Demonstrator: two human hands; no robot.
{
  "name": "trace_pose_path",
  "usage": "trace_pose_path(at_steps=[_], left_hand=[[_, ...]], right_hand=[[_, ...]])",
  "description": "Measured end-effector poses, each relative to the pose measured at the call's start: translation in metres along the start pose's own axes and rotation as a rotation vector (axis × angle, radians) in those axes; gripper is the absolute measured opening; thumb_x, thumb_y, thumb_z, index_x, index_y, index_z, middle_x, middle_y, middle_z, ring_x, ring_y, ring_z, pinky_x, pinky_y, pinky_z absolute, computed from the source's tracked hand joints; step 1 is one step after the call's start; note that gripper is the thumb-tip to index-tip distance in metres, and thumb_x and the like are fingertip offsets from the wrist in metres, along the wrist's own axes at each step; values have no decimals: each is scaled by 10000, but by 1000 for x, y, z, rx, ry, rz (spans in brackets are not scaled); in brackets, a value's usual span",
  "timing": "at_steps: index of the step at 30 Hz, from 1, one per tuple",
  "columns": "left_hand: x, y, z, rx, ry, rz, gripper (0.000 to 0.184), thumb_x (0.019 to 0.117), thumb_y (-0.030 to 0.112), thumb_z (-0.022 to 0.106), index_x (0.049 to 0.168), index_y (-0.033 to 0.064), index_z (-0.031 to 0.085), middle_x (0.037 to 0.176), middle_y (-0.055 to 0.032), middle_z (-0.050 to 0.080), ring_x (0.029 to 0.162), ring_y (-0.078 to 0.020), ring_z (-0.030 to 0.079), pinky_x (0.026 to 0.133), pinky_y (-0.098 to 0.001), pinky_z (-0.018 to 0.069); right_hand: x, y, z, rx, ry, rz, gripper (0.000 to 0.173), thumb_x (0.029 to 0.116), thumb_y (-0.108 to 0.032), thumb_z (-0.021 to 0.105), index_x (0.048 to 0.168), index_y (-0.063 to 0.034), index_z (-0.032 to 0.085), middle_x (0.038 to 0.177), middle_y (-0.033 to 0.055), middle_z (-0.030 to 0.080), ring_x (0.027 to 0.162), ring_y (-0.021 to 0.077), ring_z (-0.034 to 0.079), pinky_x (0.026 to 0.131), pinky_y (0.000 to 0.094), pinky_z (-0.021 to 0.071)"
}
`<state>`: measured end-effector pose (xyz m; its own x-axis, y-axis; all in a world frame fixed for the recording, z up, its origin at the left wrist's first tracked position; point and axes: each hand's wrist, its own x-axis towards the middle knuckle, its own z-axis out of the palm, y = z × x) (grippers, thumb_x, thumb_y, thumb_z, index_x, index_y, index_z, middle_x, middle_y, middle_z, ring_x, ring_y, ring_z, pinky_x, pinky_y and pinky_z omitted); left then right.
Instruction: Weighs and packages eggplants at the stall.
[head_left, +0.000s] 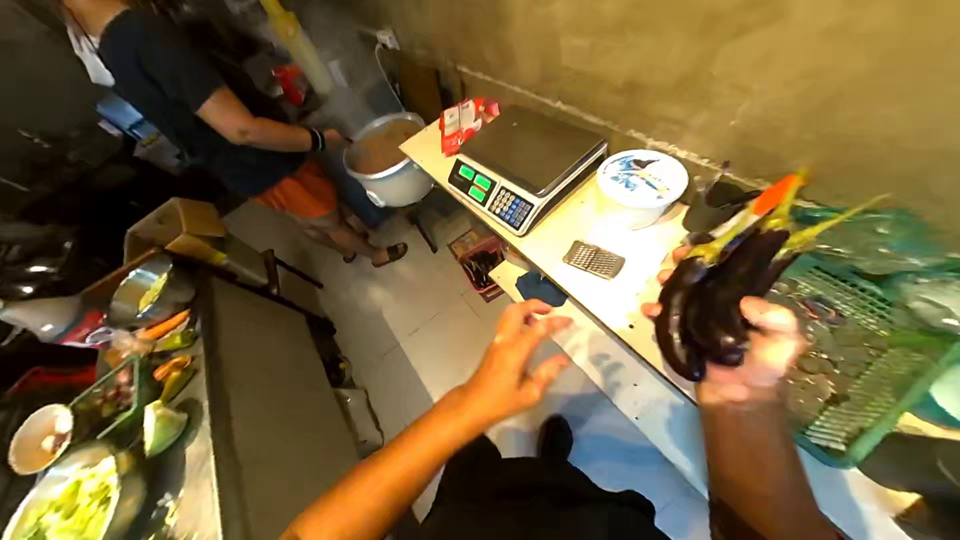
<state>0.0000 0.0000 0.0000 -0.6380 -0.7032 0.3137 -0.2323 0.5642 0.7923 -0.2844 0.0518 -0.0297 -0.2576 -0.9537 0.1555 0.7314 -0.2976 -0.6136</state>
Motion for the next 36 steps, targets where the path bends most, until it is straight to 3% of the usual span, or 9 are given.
trace_pose_path(at_steps=[6,10,14,18,21,25,28,33,36], left_hand=[[32,-154,-71,83,-119,-422,467,1005,201,596,1442,37,562,1011,-150,675,758,-191,618,708,-345,548],[94,-242,-102,126,-286,-457,552,1017,155,553,1550,67,440,893,-161,676,766,-255,646,766,-438,560],[167,-301,-125,196,-422,-397,644,1005,95,564,1606,115,333,966,-197,707,829,-349,701,791,-559,585],[217,-325,-146,171,-537,-308,683,981,60,573,1614,138,332,1019,-206,715,844,-361,706,783,-584,579],[238,-340,-151,137,-654,-210,706,973,38,547,1627,139,300,960,-195,708,795,-350,698,741,-566,580],[251,-344,-143,191,-843,-196,803,967,47,564,1660,217,197,1154,-188,705,883,-366,714,769,-592,570],[241,-347,-135,230,-822,-104,820,937,46,601,1655,193,233,1166,-191,704,900,-362,719,743,-571,578],[234,-358,-127,350,-815,-17,848,917,58,636,1653,163,227,1095,-172,711,877,-351,720,695,-524,589],[247,-358,-129,371,-812,-13,856,936,53,608,1662,148,164,1080,-173,711,858,-342,719,704,-503,587]], right_hand=[[55,5,-27,-150,154,-9,506,839,-323,684,1288,-105,598,1250,132,673,1069,299,704,869,496,620],[55,26,-9,-253,337,-73,497,799,-317,778,1232,-108,656,1224,125,711,1059,285,724,853,453,635],[49,78,37,-242,501,-161,437,841,-301,724,1224,-93,690,1183,101,722,976,232,725,849,425,625],[60,135,80,-178,566,-168,451,872,-289,739,1271,-84,684,1230,98,712,1027,226,722,897,415,618],[86,156,98,-272,681,-144,452,824,-310,778,1220,-103,712,1159,77,739,920,186,734,843,388,635],[133,160,111,-410,698,-128,463,790,-305,802,1194,-108,691,1119,89,740,953,229,740,851,450,634],[158,165,115,-365,643,-154,456,803,-274,774,1202,-81,669,1011,94,730,816,224,723,824,473,630],[161,190,128,-330,708,-131,556,766,-272,805,1261,-95,626,1131,129,711,891,259,733,805,470,638],[152,202,125,-301,760,-114,486,774,-275,796,1196,-80,653,1015,113,722,826,243,729,810,485,633]])
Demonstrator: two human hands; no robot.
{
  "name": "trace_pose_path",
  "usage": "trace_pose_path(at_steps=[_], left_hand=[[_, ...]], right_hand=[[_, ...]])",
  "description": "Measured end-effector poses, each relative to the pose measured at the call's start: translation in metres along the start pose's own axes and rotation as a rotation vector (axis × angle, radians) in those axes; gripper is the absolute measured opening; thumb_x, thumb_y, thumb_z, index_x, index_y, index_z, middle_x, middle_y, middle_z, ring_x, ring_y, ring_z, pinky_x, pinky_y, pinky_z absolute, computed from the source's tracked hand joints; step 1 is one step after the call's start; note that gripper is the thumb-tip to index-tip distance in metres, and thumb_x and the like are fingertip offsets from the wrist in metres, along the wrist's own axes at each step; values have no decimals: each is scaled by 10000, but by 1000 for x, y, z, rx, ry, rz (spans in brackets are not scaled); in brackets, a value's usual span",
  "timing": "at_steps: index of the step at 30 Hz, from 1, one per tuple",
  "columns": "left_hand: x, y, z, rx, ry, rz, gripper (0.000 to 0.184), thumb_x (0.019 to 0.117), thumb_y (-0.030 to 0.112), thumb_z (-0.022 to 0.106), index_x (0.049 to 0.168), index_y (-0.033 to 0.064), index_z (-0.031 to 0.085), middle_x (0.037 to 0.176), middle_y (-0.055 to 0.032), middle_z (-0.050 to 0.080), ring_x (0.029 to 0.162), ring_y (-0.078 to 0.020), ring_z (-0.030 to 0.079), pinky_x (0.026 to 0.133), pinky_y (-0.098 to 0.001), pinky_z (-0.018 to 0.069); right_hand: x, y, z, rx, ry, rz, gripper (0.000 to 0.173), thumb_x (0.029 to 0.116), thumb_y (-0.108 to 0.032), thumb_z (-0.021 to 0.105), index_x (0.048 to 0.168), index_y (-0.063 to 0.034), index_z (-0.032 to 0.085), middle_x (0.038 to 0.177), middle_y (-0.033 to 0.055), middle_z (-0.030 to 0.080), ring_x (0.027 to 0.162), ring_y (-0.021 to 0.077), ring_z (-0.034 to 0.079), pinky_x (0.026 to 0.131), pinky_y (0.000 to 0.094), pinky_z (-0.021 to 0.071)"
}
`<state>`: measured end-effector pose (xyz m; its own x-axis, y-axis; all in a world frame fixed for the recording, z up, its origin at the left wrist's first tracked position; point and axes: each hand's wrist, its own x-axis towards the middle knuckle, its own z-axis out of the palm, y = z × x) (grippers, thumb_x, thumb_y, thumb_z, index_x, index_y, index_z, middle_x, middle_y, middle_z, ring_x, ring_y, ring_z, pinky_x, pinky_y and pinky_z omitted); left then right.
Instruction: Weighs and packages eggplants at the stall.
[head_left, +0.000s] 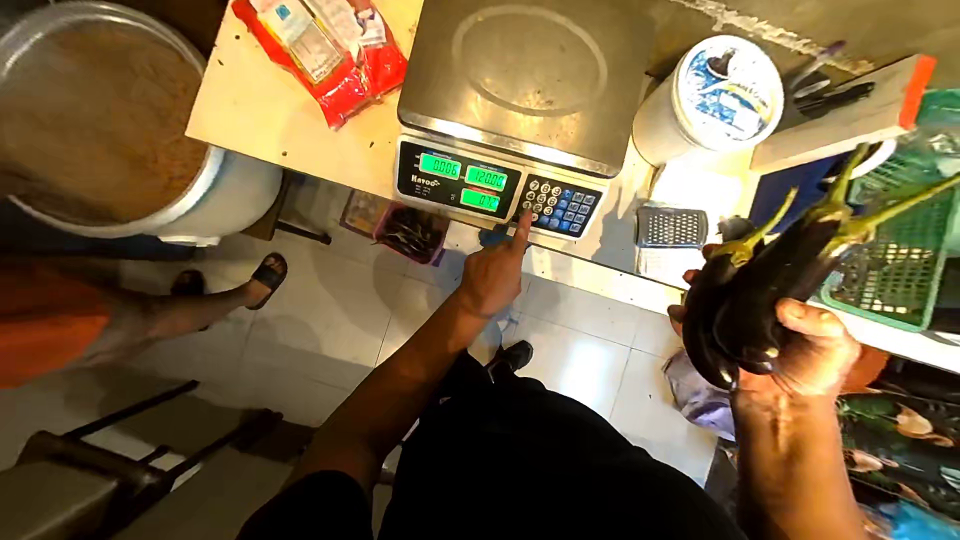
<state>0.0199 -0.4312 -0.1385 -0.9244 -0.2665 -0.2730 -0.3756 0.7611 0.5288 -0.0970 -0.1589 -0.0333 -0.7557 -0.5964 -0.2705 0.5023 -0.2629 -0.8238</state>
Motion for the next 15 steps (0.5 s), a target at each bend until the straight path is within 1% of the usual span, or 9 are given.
trace_pose_path(at_steps=[1,2,3,5,6,7,10,13,15], left_hand=[[4,0,-4,8,-17,-12,862,946,59,600,1666,153,136,1084,-172,709,852,-338,718,708,-499,586],[7,0,-6,11,-30,-25,866,952,63,597,1668,157,120,1095,-173,710,854,-340,719,717,-503,586],[10,0,-6,20,-32,-31,861,955,65,591,1668,156,116,1098,-171,712,859,-340,720,720,-504,585],[14,1,-5,53,-51,-48,858,959,62,577,1669,156,105,1122,-175,709,878,-351,719,724,-514,581],[15,1,-5,70,-63,-52,853,968,61,568,1670,153,92,1119,-186,703,884,-362,713,732,-521,576],[16,2,-4,94,-74,-53,858,971,66,566,1670,151,76,1111,-191,702,878,-364,713,731,-522,576],[18,7,-12,163,-151,-67,888,979,88,574,1669,155,18,1032,-185,715,864,-376,717,738,-533,568],[17,15,-20,207,-182,-80,876,975,103,574,1666,134,36,954,-169,714,870,-372,714,736,-525,568],[16,22,-22,203,-183,-78,855,969,114,584,1664,140,87,956,-170,714,880,-373,709,737,-525,565]], right_hand=[[-2,3,-1,21,10,5,448,781,-268,785,1167,-75,664,960,101,718,784,229,719,806,482,631],[-4,5,-3,50,4,5,432,794,-259,775,1165,-67,663,933,97,710,753,221,707,800,479,629],[-7,7,-5,69,-6,4,441,806,-254,767,1185,-62,651,955,104,708,753,226,704,809,483,628],[-13,8,-6,96,5,-4,452,800,-230,773,1196,-56,643,1010,128,709,776,245,711,807,487,630],[-16,9,-6,100,18,-9,450,792,-225,782,1189,-58,652,1011,128,712,776,244,713,801,485,631],[-18,10,-7,103,34,-15,450,783,-222,790,1181,-58,660,1014,132,716,778,248,715,797,490,632],[-25,13,-12,107,40,-14,481,796,-228,782,1227,-71,635,1037,126,711,787,246,716,804,492,633],[-29,17,-15,117,44,1,495,803,-250,775,1238,-58,636,951,110,711,695,214,695,765,455,639],[-31,20,-18,136,42,0,487,805,-249,773,1231,-53,640,929,109,707,700,219,695,787,474,633]])
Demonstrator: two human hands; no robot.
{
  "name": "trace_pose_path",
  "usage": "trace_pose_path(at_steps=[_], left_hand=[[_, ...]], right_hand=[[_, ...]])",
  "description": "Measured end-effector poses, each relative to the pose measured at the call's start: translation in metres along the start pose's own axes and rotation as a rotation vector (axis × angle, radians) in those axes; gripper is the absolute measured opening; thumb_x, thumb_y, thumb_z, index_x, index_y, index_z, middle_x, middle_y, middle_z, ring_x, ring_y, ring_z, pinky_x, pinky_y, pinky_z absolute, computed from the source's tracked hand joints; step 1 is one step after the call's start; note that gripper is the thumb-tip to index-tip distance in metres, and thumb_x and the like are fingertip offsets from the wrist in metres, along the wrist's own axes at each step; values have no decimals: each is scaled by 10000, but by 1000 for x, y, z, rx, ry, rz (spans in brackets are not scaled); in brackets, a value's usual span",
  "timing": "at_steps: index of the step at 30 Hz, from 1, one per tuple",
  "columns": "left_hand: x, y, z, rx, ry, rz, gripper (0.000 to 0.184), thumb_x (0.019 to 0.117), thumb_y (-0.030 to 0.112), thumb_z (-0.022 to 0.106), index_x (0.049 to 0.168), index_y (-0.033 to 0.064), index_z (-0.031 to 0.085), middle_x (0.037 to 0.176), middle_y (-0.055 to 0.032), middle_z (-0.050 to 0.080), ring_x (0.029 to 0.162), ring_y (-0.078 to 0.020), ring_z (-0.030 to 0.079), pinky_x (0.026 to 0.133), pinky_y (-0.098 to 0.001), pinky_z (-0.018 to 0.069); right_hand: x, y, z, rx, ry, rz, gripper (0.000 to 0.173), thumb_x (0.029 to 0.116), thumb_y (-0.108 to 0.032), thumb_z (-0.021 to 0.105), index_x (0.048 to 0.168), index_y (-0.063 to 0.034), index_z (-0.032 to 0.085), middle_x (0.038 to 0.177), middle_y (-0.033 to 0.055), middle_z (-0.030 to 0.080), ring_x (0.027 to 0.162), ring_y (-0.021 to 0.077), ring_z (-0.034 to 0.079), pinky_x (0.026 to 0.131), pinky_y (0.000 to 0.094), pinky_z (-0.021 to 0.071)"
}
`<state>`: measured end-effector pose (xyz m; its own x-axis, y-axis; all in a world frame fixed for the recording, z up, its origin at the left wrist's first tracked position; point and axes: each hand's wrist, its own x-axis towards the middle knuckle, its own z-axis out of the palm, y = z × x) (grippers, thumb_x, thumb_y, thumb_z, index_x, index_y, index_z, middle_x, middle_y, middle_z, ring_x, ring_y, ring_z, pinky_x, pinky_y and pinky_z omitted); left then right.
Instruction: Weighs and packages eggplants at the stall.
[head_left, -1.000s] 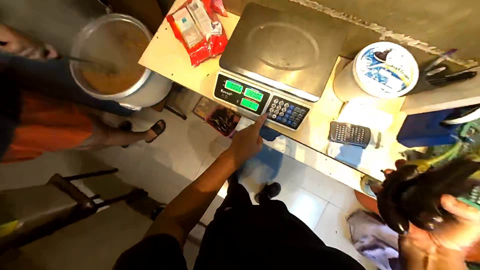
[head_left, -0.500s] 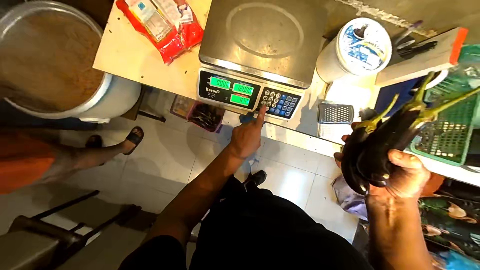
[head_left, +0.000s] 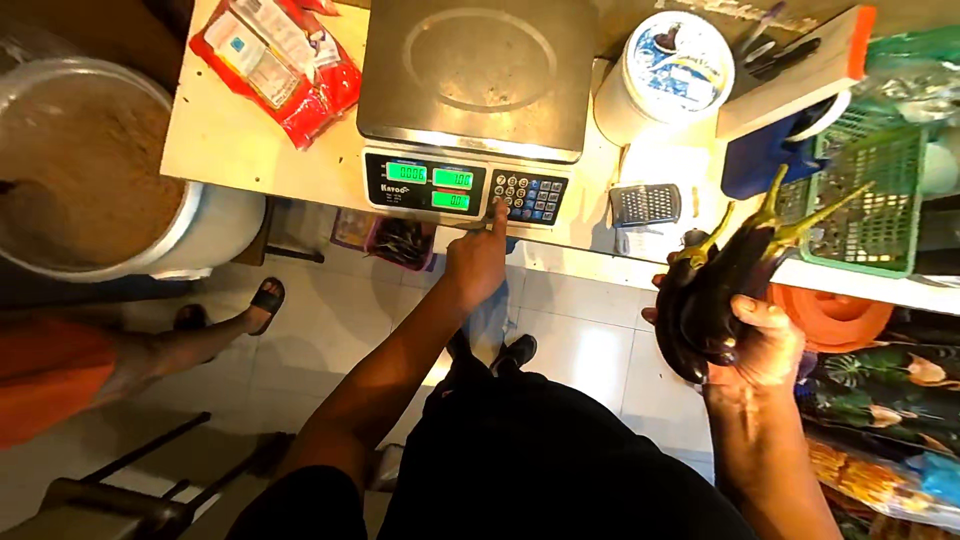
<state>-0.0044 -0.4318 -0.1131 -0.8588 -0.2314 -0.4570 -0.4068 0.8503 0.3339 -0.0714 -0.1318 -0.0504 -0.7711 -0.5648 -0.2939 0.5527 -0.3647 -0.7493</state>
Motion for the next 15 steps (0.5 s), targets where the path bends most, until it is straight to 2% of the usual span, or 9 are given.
trace_pose_path(at_steps=[3,6,9,11,13,15], left_hand=[[0,11,6,7,0,48,872,985,100,557,1671,174,25,947,-154,721,837,-354,715,718,-521,565],[6,17,15,6,3,41,865,986,93,545,1671,172,24,1015,-168,721,856,-370,714,728,-544,564],[9,20,16,8,-8,25,868,989,117,544,1669,163,6,929,-158,720,837,-367,717,727,-537,565],[8,22,12,-12,-35,13,883,986,138,553,1668,170,-7,916,-160,721,850,-369,718,747,-548,561],[5,20,6,-63,-37,-9,868,990,153,565,1672,195,30,940,-169,725,864,-373,718,764,-561,562],[-1,14,6,-135,16,-36,844,984,141,575,1670,194,87,939,-178,727,858,-383,717,760,-577,558]], right_hand=[[-3,0,-9,16,-21,-7,455,822,-236,761,1219,-60,627,937,117,703,715,235,697,809,501,627],[-6,-3,-14,-4,-42,-10,453,823,-264,767,1220,-89,637,867,76,703,710,219,699,831,503,621],[-9,-6,-17,-28,-41,-17,421,836,-263,755,1205,-89,652,815,59,695,685,202,693,824,490,625],[-9,-5,-19,-25,-42,-16,435,834,-261,755,1217,-87,644,828,66,699,691,209,698,819,490,626],[-7,-3,-21,-26,-49,3,496,825,-264,760,1267,-94,611,914,86,708,726,218,706,823,487,628],[-7,-3,-20,-25,-56,16,488,826,-262,767,1260,-90,626,907,86,715,715,212,707,816,473,631]])
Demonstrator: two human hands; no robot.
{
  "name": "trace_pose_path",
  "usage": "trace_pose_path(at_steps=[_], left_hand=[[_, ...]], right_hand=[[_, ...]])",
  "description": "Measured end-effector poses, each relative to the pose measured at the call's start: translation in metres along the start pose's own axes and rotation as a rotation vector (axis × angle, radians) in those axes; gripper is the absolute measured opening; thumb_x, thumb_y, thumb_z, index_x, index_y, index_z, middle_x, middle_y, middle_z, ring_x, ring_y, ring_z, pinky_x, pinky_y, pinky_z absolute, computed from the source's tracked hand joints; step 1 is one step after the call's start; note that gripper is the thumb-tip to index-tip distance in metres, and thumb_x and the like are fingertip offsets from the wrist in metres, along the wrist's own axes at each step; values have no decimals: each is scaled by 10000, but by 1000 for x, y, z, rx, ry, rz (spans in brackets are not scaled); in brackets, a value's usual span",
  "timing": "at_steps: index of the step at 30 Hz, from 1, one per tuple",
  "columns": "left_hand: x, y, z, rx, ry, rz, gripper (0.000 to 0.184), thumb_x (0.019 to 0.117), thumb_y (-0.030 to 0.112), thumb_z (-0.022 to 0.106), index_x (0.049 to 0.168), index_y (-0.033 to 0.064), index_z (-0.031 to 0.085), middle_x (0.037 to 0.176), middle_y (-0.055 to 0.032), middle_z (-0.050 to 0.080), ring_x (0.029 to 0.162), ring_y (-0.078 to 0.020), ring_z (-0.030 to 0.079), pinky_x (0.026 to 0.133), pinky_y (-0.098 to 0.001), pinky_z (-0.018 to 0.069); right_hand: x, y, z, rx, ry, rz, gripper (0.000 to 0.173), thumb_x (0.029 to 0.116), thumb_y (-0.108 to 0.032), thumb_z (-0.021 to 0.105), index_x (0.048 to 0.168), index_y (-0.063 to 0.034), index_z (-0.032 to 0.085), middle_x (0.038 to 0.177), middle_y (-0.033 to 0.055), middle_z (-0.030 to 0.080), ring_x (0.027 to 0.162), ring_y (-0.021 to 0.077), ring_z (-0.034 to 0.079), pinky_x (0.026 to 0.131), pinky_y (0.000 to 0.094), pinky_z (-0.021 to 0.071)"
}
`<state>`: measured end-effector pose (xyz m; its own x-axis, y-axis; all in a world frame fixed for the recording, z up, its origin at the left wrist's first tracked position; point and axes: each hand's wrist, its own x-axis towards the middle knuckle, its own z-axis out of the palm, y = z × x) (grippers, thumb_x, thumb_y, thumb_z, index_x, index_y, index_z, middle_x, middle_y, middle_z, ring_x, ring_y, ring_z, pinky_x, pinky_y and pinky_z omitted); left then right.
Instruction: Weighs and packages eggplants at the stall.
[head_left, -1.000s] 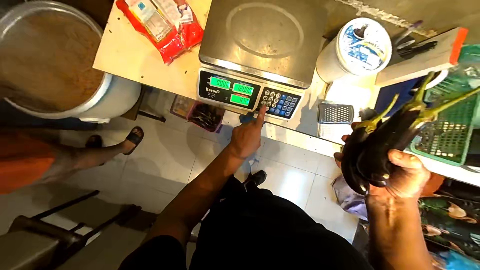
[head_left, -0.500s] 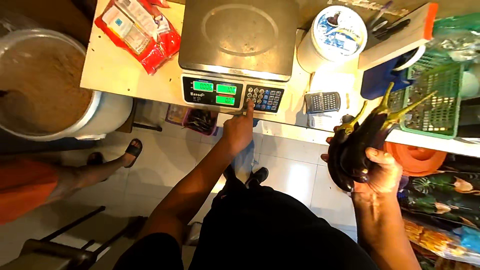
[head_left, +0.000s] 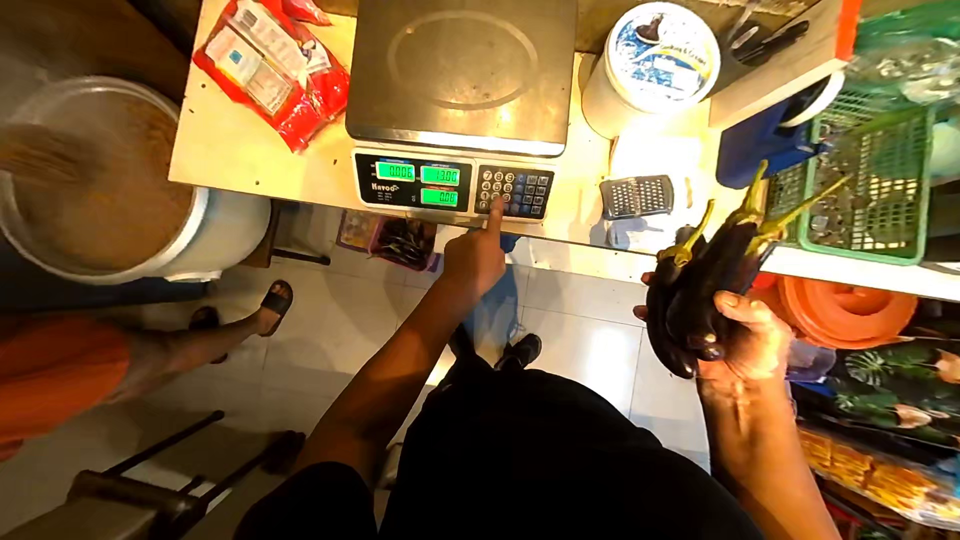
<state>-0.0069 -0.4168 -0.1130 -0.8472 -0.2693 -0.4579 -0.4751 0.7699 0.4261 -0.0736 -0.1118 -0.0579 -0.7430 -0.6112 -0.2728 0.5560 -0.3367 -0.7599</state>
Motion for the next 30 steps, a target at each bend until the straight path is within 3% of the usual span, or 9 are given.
trace_pose_path(at_steps=[5,11,13,17,19,21,23,25,30], left_hand=[[-7,-17,11,37,35,-39,844,998,139,541,1668,145,28,926,-186,720,817,-389,716,726,-566,560],[-1,-24,20,116,50,-1,849,1004,138,548,1666,124,17,882,-183,719,824,-402,716,733,-566,558],[-3,-24,17,146,35,20,841,1002,125,532,1661,96,10,856,-172,718,812,-388,719,734,-549,563],[-2,-21,13,152,-18,11,854,1006,95,517,1660,108,-32,887,-175,716,818,-377,720,740,-539,566],[-6,-27,16,82,4,40,886,981,101,551,1669,157,-3,916,-180,722,828,-376,719,736,-550,568],[-19,-42,28,-46,60,111,861,980,95,563,1676,226,74,934,-175,726,825,-377,716,725,-575,570],[-37,-68,63,-132,170,185,857,954,94,588,1670,265,148,943,-142,724,792,-341,715,676,-557,589],[-59,-101,104,-176,189,126,808,954,120,590,1652,311,231,1072,-162,731,905,-362,726,746,-573,592],[-133,-185,160,-179,-267,-311,659,1012,190,560,1626,194,321,1350,-246,627,1211,-447,628,980,-640,511]], right_hand=[[5,-1,3,-31,40,2,444,804,-243,773,1206,-124,626,871,80,716,720,226,717,818,492,630],[32,-13,25,-187,16,9,582,790,-263,792,1312,-184,548,1017,104,717,729,228,716,684,426,641],[48,-25,43,-351,19,-11,665,782,-281,792,1365,-238,474,1095,56,708,842,198,735,667,380,645],[103,-47,93,-681,-82,-121,745,791,-153,698,1439,-234,340,1155,-52,658,980,90,699,797,308,637],[142,-50,123,-844,-139,-178,901,751,-123,735,1521,-190,272,1237,-27,621,1047,88,681,866,307,626],[181,-46,149,-980,-136,-214,953,699,-70,791,1524,-149,321,1292,41,611,1067,115,681,881,319,621],[220,-36,169,-1149,-136,-220,940,669,-24,835,1492,-136,393,1329,89,611,1130,149,671,939,353,608],[255,-25,183,-1388,-131,-216,917,678,-32,858,1483,-130,431,1369,152,594,1201,242,637,1001,466,557],[307,0,204,-1823,-170,-198,864,730,-118,886,1489,-128,475,1464,238,501,1296,451,540,1020,683,452]])
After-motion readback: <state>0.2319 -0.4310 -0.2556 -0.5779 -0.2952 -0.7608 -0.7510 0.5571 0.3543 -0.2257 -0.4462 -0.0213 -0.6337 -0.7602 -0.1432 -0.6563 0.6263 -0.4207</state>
